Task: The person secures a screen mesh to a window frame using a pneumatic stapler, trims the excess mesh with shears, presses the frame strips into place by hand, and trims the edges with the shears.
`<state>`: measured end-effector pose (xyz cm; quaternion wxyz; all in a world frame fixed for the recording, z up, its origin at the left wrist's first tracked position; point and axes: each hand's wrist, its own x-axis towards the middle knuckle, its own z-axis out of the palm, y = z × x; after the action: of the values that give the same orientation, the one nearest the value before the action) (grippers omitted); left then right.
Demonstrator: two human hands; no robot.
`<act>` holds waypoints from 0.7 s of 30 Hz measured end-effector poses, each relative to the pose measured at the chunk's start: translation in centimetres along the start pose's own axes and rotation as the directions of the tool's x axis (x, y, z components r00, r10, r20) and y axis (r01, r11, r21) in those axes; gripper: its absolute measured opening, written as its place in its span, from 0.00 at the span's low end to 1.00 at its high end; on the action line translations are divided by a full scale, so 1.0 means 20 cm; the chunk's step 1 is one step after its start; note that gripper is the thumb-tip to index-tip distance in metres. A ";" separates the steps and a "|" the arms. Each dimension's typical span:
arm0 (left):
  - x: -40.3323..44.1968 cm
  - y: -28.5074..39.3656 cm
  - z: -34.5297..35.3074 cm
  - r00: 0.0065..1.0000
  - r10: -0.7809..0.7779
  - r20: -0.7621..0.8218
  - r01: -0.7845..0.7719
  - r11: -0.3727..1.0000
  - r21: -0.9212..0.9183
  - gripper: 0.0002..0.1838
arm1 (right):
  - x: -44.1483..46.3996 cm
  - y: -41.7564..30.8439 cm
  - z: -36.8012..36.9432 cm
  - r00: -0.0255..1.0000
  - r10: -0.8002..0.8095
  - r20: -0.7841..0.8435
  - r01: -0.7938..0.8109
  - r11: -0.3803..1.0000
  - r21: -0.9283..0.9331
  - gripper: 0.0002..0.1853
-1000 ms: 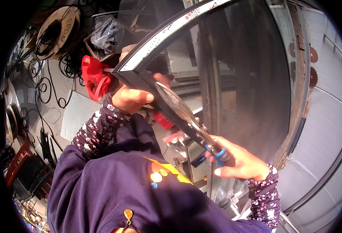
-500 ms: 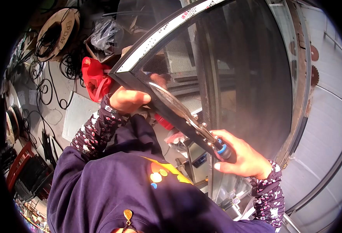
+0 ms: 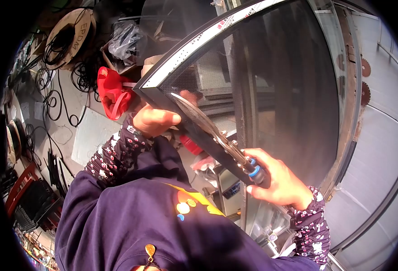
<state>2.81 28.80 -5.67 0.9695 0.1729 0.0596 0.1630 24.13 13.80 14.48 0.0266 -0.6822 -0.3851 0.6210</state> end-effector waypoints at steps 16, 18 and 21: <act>0.01 -0.03 0.00 0.998 -0.044 -0.046 0.043 0.999 -0.008 0.27 | 0.03 -0.05 0.01 0.998 -0.027 -0.058 0.027 1.000 -0.011 0.39; 0.01 -0.04 -0.02 0.998 -0.040 -0.039 0.041 0.999 0.007 0.28 | 0.04 -0.08 0.02 0.999 0.011 -0.041 -0.010 1.000 0.022 0.40; 0.01 -0.03 0.00 0.998 -0.029 -0.049 0.031 0.999 0.026 0.28 | 0.06 -0.15 0.01 0.997 0.075 0.006 -0.075 0.994 0.076 0.40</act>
<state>3.08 28.42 -5.95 0.9677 0.1810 0.0879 0.1517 22.39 16.42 14.91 0.0287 -0.6935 -0.3352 0.6370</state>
